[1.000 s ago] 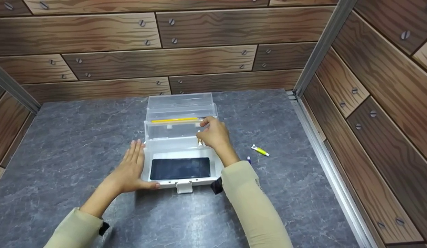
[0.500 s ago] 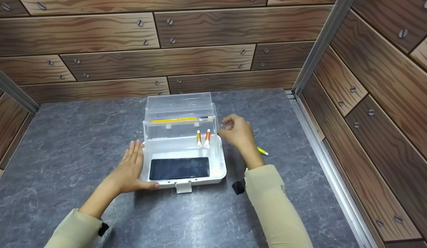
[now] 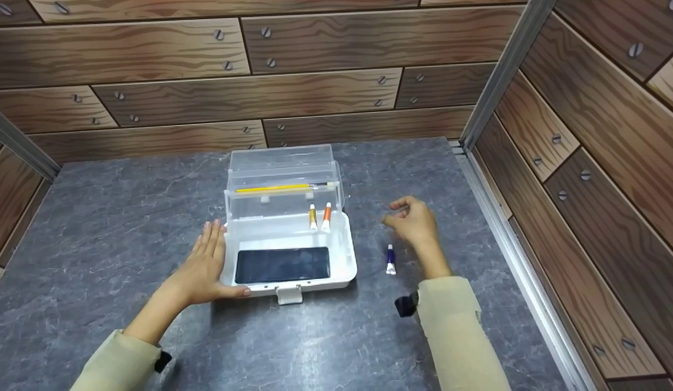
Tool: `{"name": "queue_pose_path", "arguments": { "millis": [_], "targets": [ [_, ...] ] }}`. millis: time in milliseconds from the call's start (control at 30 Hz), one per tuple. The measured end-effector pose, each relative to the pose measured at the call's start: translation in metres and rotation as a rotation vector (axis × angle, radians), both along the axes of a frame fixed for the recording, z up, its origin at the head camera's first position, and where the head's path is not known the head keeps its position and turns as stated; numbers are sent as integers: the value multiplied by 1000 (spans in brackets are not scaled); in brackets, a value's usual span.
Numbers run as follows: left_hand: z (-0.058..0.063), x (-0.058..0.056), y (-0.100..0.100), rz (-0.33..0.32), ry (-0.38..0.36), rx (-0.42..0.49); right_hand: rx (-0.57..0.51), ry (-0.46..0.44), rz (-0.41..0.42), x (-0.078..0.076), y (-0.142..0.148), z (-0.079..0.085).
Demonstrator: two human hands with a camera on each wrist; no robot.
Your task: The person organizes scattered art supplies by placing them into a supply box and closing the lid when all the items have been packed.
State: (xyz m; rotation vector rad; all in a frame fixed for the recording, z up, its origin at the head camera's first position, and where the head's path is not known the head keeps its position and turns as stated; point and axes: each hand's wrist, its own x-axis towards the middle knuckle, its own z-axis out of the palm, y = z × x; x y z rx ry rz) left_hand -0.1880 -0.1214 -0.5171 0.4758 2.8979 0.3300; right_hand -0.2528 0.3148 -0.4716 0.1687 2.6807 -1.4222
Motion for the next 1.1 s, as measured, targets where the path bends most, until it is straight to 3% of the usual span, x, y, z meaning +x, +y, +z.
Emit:
{"name": "queue_pose_path", "arguments": {
  "millis": [533, 733, 1100],
  "targets": [
    [4, 0, 1, 4, -2, 32, -78, -180, -65, 22, 20, -50],
    [3, 0, 1, 4, 2, 20, -84, -184, -93, 31, 17, -68],
    [4, 1, 1, 10, 6, 18, 3, -180, -101, 30, 9, -69]
  ]
}}
